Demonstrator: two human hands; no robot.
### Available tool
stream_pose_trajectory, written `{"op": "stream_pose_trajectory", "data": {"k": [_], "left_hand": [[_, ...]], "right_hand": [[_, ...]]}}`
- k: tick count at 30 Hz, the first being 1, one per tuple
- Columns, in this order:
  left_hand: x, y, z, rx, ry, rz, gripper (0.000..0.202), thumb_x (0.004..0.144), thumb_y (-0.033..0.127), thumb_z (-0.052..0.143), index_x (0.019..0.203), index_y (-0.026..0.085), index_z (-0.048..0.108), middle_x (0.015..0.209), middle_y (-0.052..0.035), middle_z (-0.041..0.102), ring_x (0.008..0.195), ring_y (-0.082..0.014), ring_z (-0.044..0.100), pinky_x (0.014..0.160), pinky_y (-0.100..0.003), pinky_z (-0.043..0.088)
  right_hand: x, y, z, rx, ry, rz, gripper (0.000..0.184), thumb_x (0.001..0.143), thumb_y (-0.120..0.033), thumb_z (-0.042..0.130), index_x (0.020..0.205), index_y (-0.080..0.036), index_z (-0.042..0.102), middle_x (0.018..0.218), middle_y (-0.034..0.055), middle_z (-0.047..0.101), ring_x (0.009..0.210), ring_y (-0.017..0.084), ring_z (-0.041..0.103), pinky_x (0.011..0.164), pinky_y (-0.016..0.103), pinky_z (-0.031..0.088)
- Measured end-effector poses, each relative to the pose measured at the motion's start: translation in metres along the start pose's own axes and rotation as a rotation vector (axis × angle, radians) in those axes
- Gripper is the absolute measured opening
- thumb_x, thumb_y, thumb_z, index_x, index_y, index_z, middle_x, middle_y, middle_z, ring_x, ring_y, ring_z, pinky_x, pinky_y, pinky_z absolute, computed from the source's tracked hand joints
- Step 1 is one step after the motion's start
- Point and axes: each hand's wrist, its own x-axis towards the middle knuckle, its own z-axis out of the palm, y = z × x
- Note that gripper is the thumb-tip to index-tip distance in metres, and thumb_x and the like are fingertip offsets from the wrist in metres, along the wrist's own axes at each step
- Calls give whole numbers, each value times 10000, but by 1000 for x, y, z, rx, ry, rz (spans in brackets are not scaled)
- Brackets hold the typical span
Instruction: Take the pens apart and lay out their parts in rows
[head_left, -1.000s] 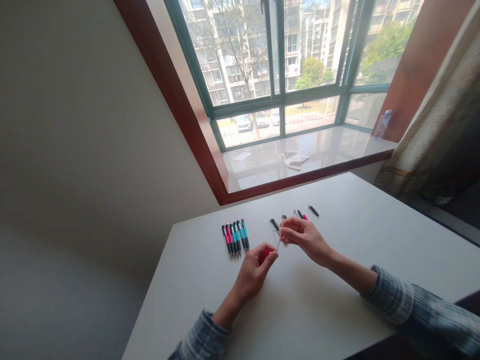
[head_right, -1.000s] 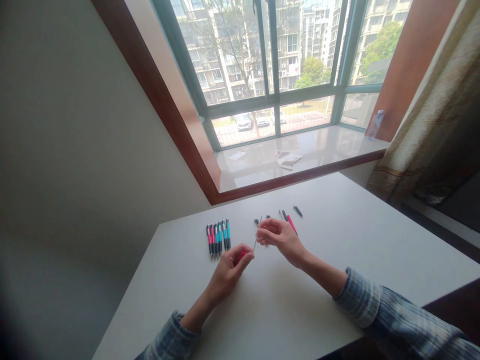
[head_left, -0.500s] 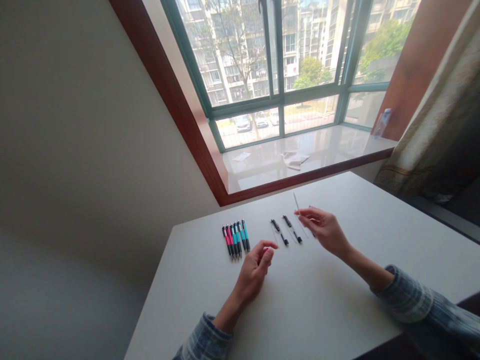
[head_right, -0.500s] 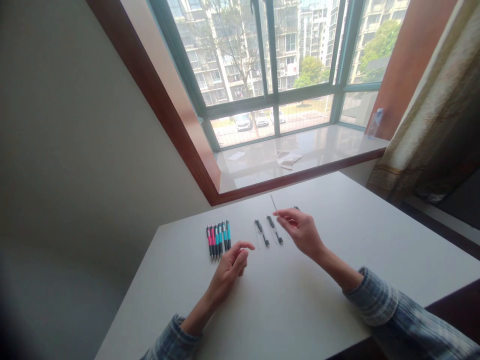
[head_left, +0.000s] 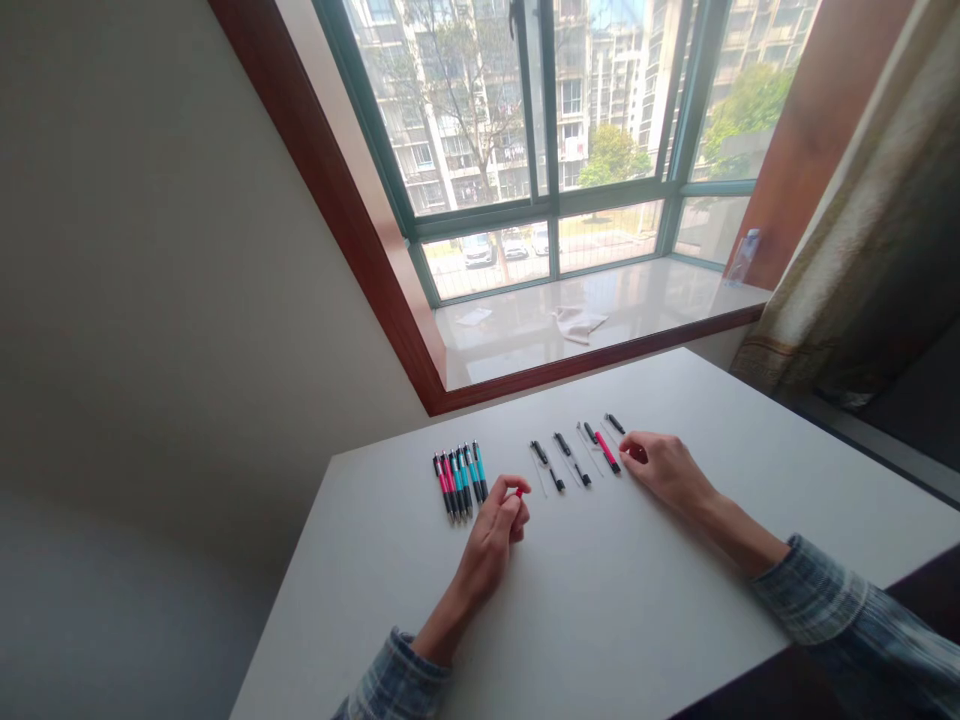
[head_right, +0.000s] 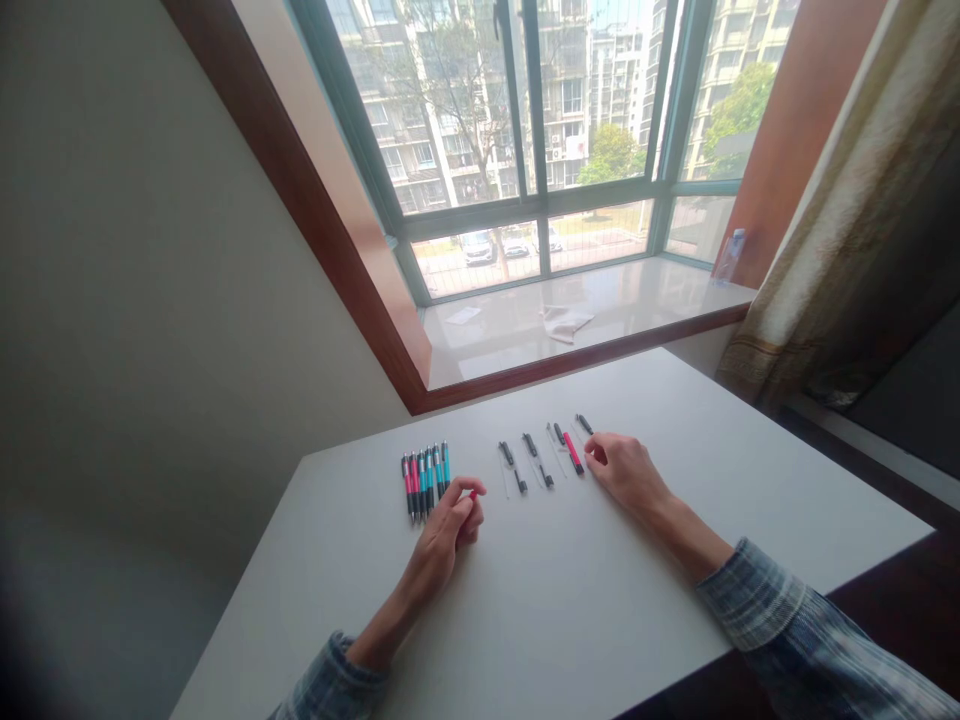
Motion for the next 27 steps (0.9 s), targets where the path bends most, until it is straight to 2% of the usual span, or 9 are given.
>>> {"op": "stream_pose_trajectory", "data": {"k": [5,10,13,15,18,22,24,27], "left_hand": [[-4,7,8,26,38,18,250,978,447,483,1110,235,488,670,71,430,577,-114,332,566,-225,291],[-4,15,9,80,83,50,233,960,438,539,1026,216,522,706,19,611,636,-135,481,643,-250,403],[-5,21,8,101,135,64,240,927,434,614,989,205,575,851,-41,698,721,-155,558,687,-264,458],[-5,26,8,99,184,83,246,889,427,679,955,198,618,939,-48,696,753,-154,591,720,-272,495],[-5,32,7,42,277,97,266,826,416,763,914,190,656,918,-23,678,782,-163,650,780,-296,535],[-1,32,3,-40,389,129,277,785,385,818,911,171,696,875,-30,723,820,-179,686,814,-306,547],[2,29,0,-52,440,155,271,773,366,835,901,157,720,850,-37,740,775,-158,669,788,-286,543],[4,25,-2,-122,498,143,292,746,362,862,890,139,741,839,-52,756,769,-154,672,777,-283,552]], "right_hand": [[0,0,-3,-32,-3,-25,198,881,-286,547,858,-205,726,812,54,744,716,205,654,699,312,448],[0,-1,-9,0,13,-30,202,897,-314,559,859,-211,728,796,54,742,693,209,650,690,324,462],[-4,-13,-14,132,85,-58,218,922,-365,567,885,-216,722,781,55,732,653,206,627,678,347,483],[-9,-29,-15,290,101,-92,232,935,-397,581,894,-217,721,785,61,730,665,211,632,682,362,507],[-17,-62,-9,593,-43,-121,237,930,-441,628,902,-224,718,812,53,733,746,216,680,728,371,557],[-27,-101,10,957,-299,-61,315,847,-452,753,1046,-224,667,996,67,738,888,225,722,767,356,594],[-32,-112,19,1034,-336,-41,319,809,-432,795,993,-219,645,966,60,734,854,220,727,757,352,594],[-34,-117,25,1028,-293,-39,257,818,-421,787,873,-216,643,813,27,713,758,201,710,752,353,582]]}}
